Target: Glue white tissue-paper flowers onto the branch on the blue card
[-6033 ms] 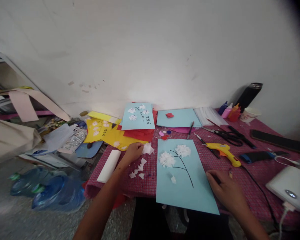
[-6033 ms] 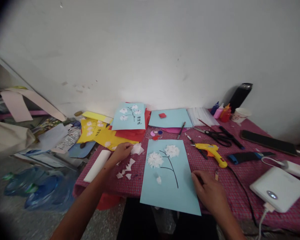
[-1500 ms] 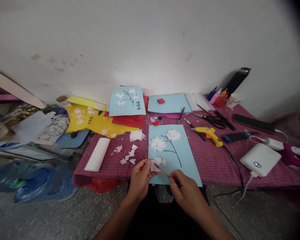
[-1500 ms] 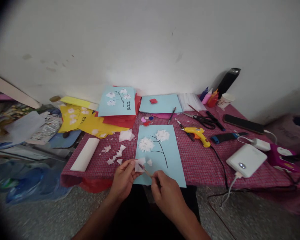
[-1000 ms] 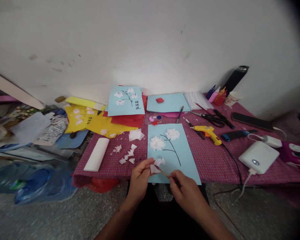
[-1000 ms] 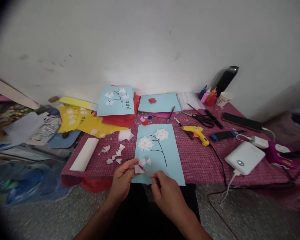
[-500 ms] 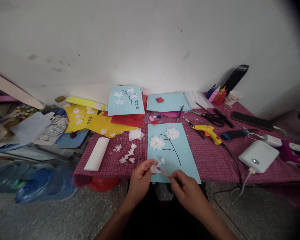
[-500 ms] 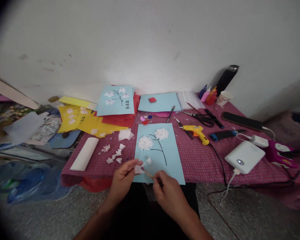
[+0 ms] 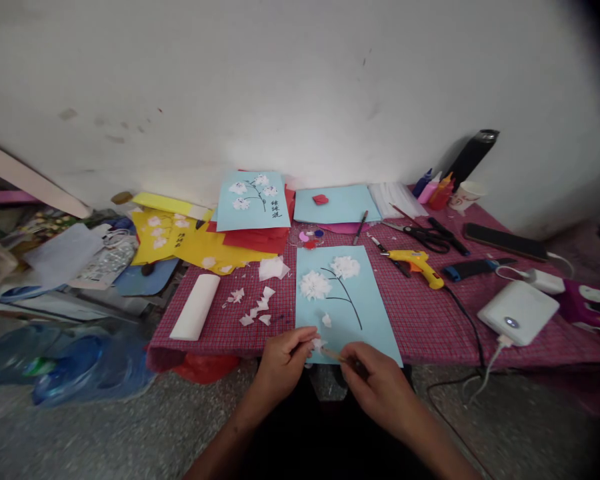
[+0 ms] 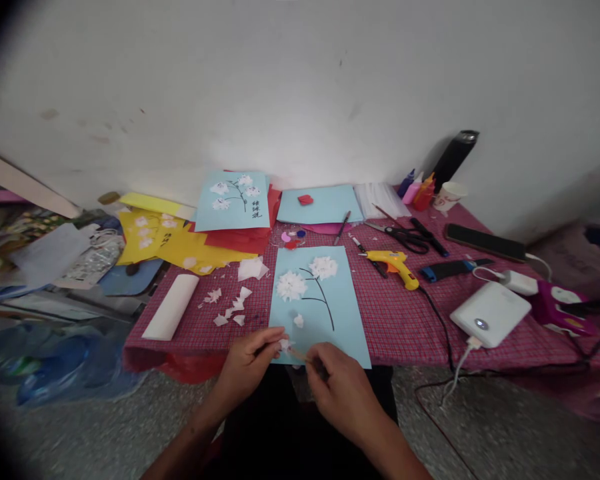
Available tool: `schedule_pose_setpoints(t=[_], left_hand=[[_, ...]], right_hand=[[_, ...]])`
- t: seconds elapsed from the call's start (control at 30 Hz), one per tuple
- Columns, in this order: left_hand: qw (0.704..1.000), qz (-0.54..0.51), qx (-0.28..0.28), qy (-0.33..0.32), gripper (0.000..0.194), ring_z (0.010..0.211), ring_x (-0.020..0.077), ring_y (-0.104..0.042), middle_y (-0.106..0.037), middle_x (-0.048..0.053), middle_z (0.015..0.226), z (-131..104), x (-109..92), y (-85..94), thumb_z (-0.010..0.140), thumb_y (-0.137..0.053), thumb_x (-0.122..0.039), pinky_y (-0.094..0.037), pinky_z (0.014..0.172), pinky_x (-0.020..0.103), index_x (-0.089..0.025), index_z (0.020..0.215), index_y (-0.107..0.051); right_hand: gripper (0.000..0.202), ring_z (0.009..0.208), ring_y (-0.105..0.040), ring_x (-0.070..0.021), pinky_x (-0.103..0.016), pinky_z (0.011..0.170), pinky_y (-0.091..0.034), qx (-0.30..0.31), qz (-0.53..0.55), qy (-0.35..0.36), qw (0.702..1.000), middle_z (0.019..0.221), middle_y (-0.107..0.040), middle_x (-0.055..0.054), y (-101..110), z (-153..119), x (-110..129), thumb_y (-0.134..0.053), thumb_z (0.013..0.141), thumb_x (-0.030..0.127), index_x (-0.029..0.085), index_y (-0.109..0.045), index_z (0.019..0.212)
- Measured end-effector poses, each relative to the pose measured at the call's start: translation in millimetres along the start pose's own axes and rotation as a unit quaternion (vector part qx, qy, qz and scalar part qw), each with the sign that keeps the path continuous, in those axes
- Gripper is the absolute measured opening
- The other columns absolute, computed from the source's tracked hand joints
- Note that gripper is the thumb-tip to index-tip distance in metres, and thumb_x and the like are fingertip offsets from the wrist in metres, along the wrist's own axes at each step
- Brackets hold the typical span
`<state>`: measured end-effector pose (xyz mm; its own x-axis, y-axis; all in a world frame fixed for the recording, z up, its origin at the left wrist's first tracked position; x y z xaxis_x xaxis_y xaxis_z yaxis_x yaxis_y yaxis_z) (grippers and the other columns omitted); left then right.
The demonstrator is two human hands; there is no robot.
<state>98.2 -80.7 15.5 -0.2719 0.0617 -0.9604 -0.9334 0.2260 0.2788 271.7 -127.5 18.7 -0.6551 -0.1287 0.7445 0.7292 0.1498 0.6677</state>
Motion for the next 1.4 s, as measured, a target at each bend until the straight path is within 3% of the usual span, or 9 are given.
schedule_pose_setpoints(t=[0.1, 0.5, 0.6, 0.73, 0.97, 1.07, 1.2, 1.3, 1.4], left_hand=[[1.000, -0.006, 0.012, 0.013, 0.026, 0.089, 0.0229, -0.070, -0.076, 0.007, 0.103, -2, 0, -1.1, 0.086, -0.064, -0.028, -0.053, 0.086, 0.033, -0.026, 0.109, -0.075], [0.993, -0.043, 0.066, 0.085, 0.027, 0.069, 0.0179, -0.065, -0.075, 0.005, 0.083, -15, -2, 1.2, 0.083, -0.064, -0.028, -0.051, 0.068, 0.026, -0.022, 0.107, -0.075], [0.989, -0.047, 0.090, 0.103, 0.028, 0.069, 0.0176, -0.065, -0.075, 0.005, 0.085, -16, -2, -1.6, 0.083, -0.064, -0.027, -0.050, 0.064, 0.025, -0.021, 0.108, -0.074], [0.994, 0.006, 0.099, 0.048, 0.027, 0.087, 0.0220, -0.068, -0.076, 0.006, 0.098, -18, -14, -1.4, 0.085, -0.062, -0.025, -0.050, 0.082, 0.029, -0.025, 0.108, -0.075], [0.989, 0.036, 0.142, -0.017, 0.024, 0.090, 0.0217, -0.068, -0.076, 0.005, 0.096, -25, -29, -4.1, 0.087, -0.058, -0.025, -0.049, 0.085, 0.030, -0.027, 0.103, -0.076], [0.990, -0.013, 0.132, 0.040, 0.021, 0.075, 0.0188, -0.067, -0.075, 0.006, 0.088, -23, -15, -3.3, 0.086, -0.061, -0.027, -0.052, 0.071, 0.027, -0.023, 0.100, -0.076], [0.976, -0.133, 0.108, 0.137, 0.022, 0.064, 0.0150, -0.063, -0.071, 0.005, 0.077, -21, 10, -5.2, 0.081, -0.068, -0.029, -0.050, 0.058, 0.024, -0.016, 0.098, -0.071], [0.966, -0.172, 0.106, 0.162, 0.022, 0.063, 0.0141, -0.063, -0.069, 0.005, 0.074, -21, 18, -8.1, 0.080, -0.069, -0.030, -0.049, 0.056, 0.023, -0.014, 0.096, -0.069], [0.968, -0.167, 0.105, 0.155, 0.021, 0.066, 0.0148, -0.064, -0.071, 0.007, 0.079, -21, 15, -8.6, 0.082, -0.068, -0.030, -0.050, 0.058, 0.024, -0.014, 0.094, -0.069]], right_hand=[[0.012, 0.076, -0.059, -0.0172, -0.028, 0.069, -0.044, -0.012, -0.023, 0.034, 0.999, 0.088, -0.061, -0.003, 0, -3, 2, -0.053, 0.087, 0.012, 0.021, -0.056, 0.095], [0.024, 0.076, -0.060, -0.0182, -0.028, 0.067, -0.046, 0.011, -0.142, 0.169, 0.975, 0.087, -0.061, -0.007, -14, -13, 10, -0.044, 0.095, 0.014, 0.019, -0.065, 0.103], [0.026, 0.076, -0.061, -0.0189, -0.029, 0.067, -0.047, 0.050, -0.151, 0.160, 0.974, 0.088, -0.063, -0.007, -19, -14, 12, -0.042, 0.096, 0.015, 0.019, -0.065, 0.107], [0.023, 0.076, -0.062, -0.0197, -0.031, 0.068, -0.046, 0.122, -0.127, 0.121, 0.977, 0.088, -0.064, -0.006, -25, -15, 16, -0.043, 0.096, 0.018, 0.020, -0.064, 0.105], [0.032, 0.071, -0.059, -0.0152, -0.026, 0.067, -0.045, 0.187, 0.070, 0.054, 0.978, 0.078, -0.064, 0.000, -24, -15, 19, -0.034, 0.102, 0.026, 0.021, -0.060, 0.084], [0.016, 0.080, -0.062, -0.0166, -0.027, 0.071, -0.048, 0.147, 0.089, 0.045, 0.984, 0.090, -0.066, -0.001, -19, -15, 13, -0.047, 0.097, 0.023, 0.023, -0.062, 0.101], [0.024, 0.081, -0.063, -0.0190, -0.031, 0.072, -0.049, 0.035, -0.022, 0.114, 0.993, 0.095, -0.066, -0.006, -7, -20, 9, -0.051, 0.093, 0.015, 0.023, -0.061, 0.113], [0.026, 0.079, -0.063, -0.0191, -0.032, 0.071, -0.049, -0.023, -0.067, 0.184, 0.980, 0.094, -0.068, -0.007, -4, -26, 12, -0.052, 0.093, 0.014, 0.023, -0.063, 0.115], [0.019, 0.077, -0.063, -0.0182, -0.031, 0.071, -0.048, -0.021, -0.028, 0.166, 0.986, 0.089, -0.069, -0.006, -4, -25, 9, -0.052, 0.094, 0.018, 0.022, -0.066, 0.107]])
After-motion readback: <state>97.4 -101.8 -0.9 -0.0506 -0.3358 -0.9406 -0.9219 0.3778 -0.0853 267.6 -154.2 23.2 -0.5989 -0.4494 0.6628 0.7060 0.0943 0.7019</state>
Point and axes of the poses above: each hand's wrist, its own z-axis towards the middle knuckle, its own y-axis out of the back of the hand, x = y × z, the point moved 8 cm from there along z, towards the middle knuckle
